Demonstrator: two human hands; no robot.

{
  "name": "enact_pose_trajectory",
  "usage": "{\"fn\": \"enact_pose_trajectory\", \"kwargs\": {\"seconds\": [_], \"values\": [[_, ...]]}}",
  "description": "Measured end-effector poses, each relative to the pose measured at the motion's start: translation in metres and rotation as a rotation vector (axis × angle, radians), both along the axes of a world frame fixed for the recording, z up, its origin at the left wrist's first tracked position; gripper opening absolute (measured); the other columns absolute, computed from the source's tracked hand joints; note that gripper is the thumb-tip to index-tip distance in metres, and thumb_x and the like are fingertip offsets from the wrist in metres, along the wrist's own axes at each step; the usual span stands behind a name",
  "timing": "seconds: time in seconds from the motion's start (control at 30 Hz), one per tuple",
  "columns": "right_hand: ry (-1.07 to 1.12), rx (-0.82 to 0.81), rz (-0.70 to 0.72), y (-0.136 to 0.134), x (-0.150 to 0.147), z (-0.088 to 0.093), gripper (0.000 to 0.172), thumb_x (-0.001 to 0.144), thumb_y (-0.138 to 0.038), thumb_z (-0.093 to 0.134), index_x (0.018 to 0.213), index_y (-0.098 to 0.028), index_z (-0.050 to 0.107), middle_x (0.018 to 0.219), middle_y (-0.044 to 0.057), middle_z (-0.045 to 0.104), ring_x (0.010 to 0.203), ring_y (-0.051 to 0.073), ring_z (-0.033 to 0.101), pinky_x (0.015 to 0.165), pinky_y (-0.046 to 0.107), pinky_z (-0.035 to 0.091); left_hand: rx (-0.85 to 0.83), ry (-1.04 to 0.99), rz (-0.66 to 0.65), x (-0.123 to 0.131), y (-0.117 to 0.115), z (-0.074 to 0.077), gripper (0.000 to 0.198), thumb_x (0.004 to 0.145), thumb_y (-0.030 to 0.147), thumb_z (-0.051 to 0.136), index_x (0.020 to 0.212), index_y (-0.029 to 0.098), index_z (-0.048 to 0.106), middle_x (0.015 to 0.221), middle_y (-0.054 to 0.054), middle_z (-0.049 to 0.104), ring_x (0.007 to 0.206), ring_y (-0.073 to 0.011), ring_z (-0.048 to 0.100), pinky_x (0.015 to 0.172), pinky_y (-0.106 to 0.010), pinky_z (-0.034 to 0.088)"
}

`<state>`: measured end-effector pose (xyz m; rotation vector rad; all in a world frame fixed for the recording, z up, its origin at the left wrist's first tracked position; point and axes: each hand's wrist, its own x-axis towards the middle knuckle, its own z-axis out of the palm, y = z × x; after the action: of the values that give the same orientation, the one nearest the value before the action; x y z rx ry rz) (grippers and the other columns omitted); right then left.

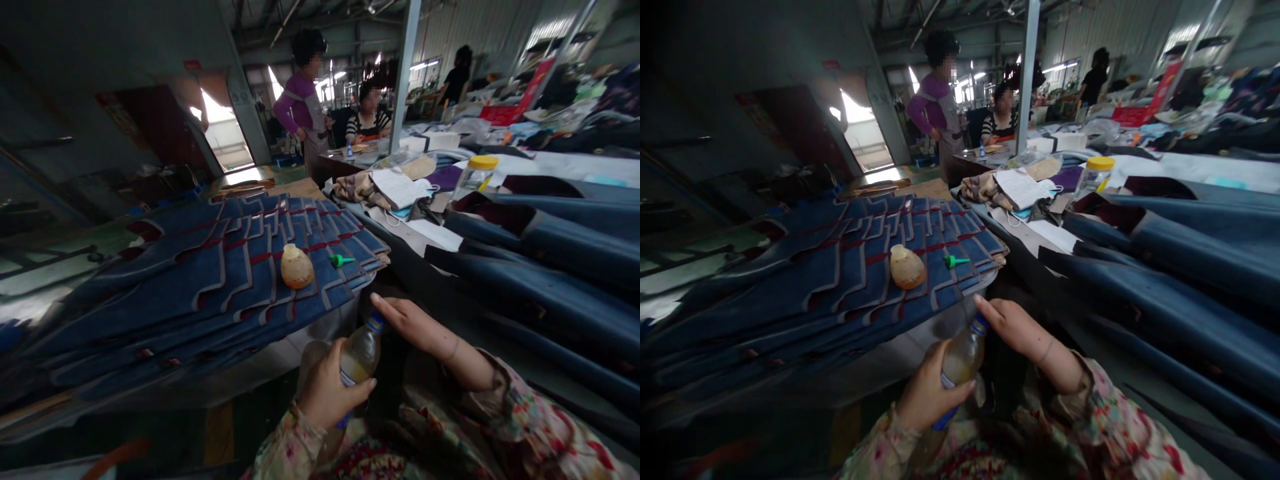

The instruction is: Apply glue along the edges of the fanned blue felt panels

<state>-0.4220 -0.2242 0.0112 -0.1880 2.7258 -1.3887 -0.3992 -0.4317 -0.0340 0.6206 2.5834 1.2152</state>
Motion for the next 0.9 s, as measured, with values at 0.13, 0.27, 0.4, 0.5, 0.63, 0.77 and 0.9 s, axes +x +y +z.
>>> {"fn": "enact_pose_trajectory", "kwargs": {"seconds": [0.13, 0.27, 0.4, 0.5, 0.63, 0.77, 0.9], "values": [[0.056, -0.148, 0.196, 0.016, 0.002, 0.022, 0.049, 0.089, -0.053, 0.036, 0.107, -0.015, 0.061, 0.105, 0.008, 0.060, 0.101, 0.018, 0.055, 0.092, 0.031, 0.042, 0.119, -0.104, -0.040, -0.004, 0.001, 0.006, 0.054, 0.067, 0.030, 0.067, 0.116, 0.018, 0.049, 0.111, -0.006, 0.062, 0.101, -0.0204, 0.058, 0.089, -0.034, 0.046], [0.032, -0.123, 0.358, 0.024, 0.004, 0.026, 0.041, 0.086, -0.044, 0.048, 0.117, -0.018, 0.057, 0.114, 0.007, 0.058, 0.106, 0.017, 0.054, 0.096, 0.031, 0.040, 0.155, -0.142, -0.065, -0.005, 0.001, 0.008, 0.054, 0.066, 0.026, 0.068, 0.116, 0.017, 0.049, 0.114, -0.007, 0.061, 0.105, -0.0214, 0.056, 0.093, -0.035, 0.044], [0.030, -0.090, 0.353, 0.022, 0.003, 0.019, 0.038, 0.084, -0.041, 0.054, 0.109, -0.014, 0.062, 0.100, 0.007, 0.062, 0.094, 0.016, 0.058, 0.086, 0.029, 0.045, 0.118, -0.128, -0.086, -0.005, -0.002, 0.007, 0.056, 0.064, 0.025, 0.067, 0.117, 0.018, 0.049, 0.116, -0.007, 0.060, 0.107, -0.0219, 0.056, 0.095, -0.034, 0.043], [0.057, -0.016, 0.350, 0.018, 0.002, 0.019, 0.036, 0.083, -0.041, 0.055, 0.105, -0.014, 0.064, 0.094, 0.007, 0.062, 0.088, 0.016, 0.059, 0.080, 0.027, 0.047, 0.061, -0.069, -0.059, -0.005, -0.006, 0.004, 0.057, 0.063, 0.026, 0.068, 0.116, 0.020, 0.050, 0.114, -0.007, 0.061, 0.106, -0.0229, 0.057, 0.094, -0.035, 0.044], [0.054, 0.014, 0.312, 0.013, 0.003, 0.019, 0.036, 0.084, -0.044, 0.053, 0.100, -0.014, 0.064, 0.092, 0.006, 0.064, 0.084, 0.015, 0.060, 0.075, 0.024, 0.046, 0.047, -0.050, -0.027, -0.002, -0.006, 0.000, 0.057, 0.064, 0.028, 0.066, 0.117, 0.019, 0.049, 0.113, -0.007, 0.062, 0.104, -0.0225, 0.058, 0.091, -0.035, 0.046], [0.049, 0.204, 0.177, 0.004, 0.005, 0.017, 0.042, 0.085, -0.052, 0.046, 0.086, -0.014, 0.064, 0.077, 0.005, 0.065, 0.068, 0.014, 0.058, 0.060, 0.023, 0.042, 0.033, 0.000, 0.045, 0.001, -0.001, -0.006, 0.054, 0.065, 0.029, 0.065, 0.116, 0.018, 0.049, 0.111, -0.009, 0.063, 0.104, -0.0238, 0.059, 0.090, -0.037, 0.048], [0.127, 0.503, 0.034, -0.009, 0.007, 0.016, 0.052, 0.086, -0.058, 0.038, 0.074, -0.014, 0.062, 0.071, 0.007, 0.063, 0.064, 0.015, 0.058, 0.058, 0.024, 0.038, 0.025, 0.027, 0.086, 0.003, 0.001, -0.016, 0.056, 0.066, 0.032, 0.064, 0.117, 0.016, 0.048, 0.113, -0.012, 0.063, 0.104, -0.0259, 0.059, 0.091, -0.041, 0.047]]}}
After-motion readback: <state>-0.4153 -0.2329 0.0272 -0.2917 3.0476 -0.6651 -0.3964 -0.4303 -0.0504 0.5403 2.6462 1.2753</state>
